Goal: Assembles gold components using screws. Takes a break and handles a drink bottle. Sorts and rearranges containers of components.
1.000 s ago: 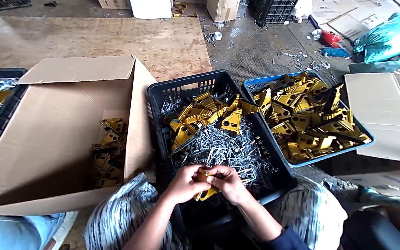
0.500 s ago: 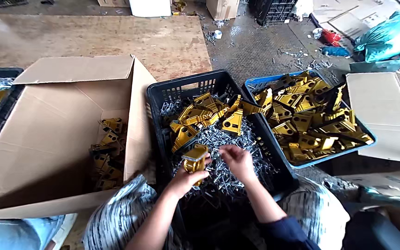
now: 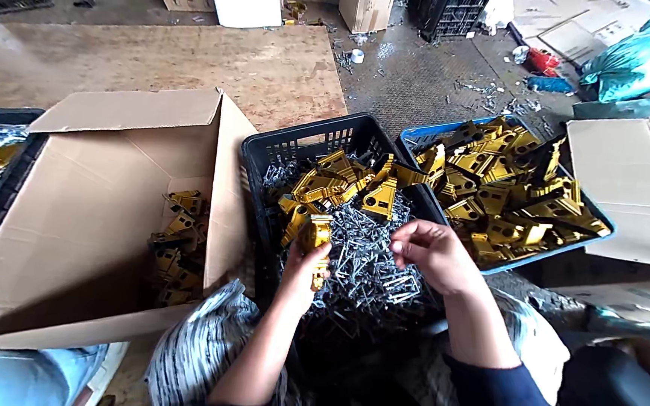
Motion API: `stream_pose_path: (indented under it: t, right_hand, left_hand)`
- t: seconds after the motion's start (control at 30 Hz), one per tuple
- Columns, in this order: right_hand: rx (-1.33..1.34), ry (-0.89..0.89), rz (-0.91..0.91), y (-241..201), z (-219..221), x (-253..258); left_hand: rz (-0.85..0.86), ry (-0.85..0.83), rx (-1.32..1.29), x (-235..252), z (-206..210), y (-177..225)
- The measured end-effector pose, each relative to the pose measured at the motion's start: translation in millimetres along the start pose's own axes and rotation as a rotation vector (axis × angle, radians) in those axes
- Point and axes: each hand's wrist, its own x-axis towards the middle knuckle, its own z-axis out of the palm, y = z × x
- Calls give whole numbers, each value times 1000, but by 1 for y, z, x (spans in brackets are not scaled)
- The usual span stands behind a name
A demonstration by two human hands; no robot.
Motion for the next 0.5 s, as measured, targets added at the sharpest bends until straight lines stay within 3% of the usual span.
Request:
stream_pose_path:
  t: [0.07, 0.13, 0.33, 0.5]
  right_hand:
    - [332, -106, 110, -1, 17, -4]
    - [460, -114, 187, 7, 29, -1]
    - [396, 37, 241, 13, 41, 1]
    - [277, -38, 140, 5, 40, -6]
  left_hand:
    - [-35, 12, -24, -1, 3, 1]
    - [-53, -17, -39, -3, 5, 1]
    - [19, -210, 54, -11, -2, 1]
    - [55, -313, 194, -13, -8, 5]
